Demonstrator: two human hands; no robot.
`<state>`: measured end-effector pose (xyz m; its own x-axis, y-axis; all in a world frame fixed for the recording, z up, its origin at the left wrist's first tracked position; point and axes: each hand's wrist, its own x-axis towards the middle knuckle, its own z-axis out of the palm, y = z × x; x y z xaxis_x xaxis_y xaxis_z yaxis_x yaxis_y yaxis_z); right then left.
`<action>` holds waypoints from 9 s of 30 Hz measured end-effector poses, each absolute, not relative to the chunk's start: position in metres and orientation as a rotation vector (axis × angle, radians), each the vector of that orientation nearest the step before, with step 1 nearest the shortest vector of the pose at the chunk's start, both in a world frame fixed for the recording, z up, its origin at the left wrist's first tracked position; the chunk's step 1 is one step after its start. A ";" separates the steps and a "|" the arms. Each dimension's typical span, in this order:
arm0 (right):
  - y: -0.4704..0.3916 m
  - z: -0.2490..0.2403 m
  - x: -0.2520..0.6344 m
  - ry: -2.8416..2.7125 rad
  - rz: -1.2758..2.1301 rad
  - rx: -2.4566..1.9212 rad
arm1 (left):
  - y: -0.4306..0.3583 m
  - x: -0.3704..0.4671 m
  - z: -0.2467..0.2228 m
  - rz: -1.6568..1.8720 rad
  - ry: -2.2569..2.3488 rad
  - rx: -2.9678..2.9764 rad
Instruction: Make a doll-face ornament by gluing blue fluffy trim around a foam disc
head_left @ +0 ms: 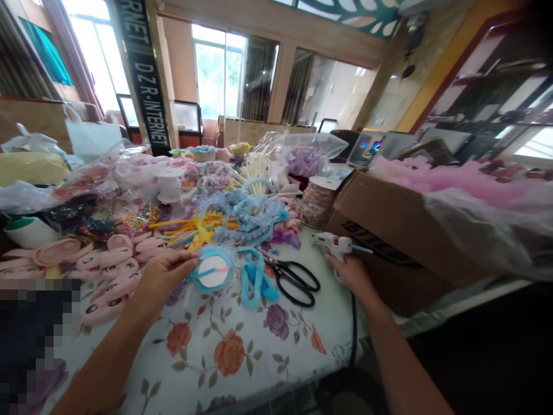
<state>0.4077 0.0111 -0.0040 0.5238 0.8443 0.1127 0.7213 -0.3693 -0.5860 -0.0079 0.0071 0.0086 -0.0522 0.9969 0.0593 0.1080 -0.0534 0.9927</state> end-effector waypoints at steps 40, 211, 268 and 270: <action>0.007 0.006 0.186 -1.040 1.629 -0.975 | 0.000 0.000 0.022 1.227 1.124 1.419; 0.005 0.008 0.180 -1.024 1.448 -1.016 | 0.002 -0.004 0.022 1.272 1.302 1.888; 0.007 -0.001 0.176 -0.902 1.501 -0.884 | 0.002 0.003 0.014 1.517 1.239 1.873; 0.008 -0.002 0.176 -0.903 1.468 -0.898 | 0.002 0.003 0.013 1.570 1.249 1.893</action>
<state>0.1756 0.0084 -0.0023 -0.0729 0.9964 -0.0437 -0.4110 -0.0699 -0.9090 0.0029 0.0023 0.0129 -0.0198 0.8120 0.5833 0.3862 -0.5319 0.7536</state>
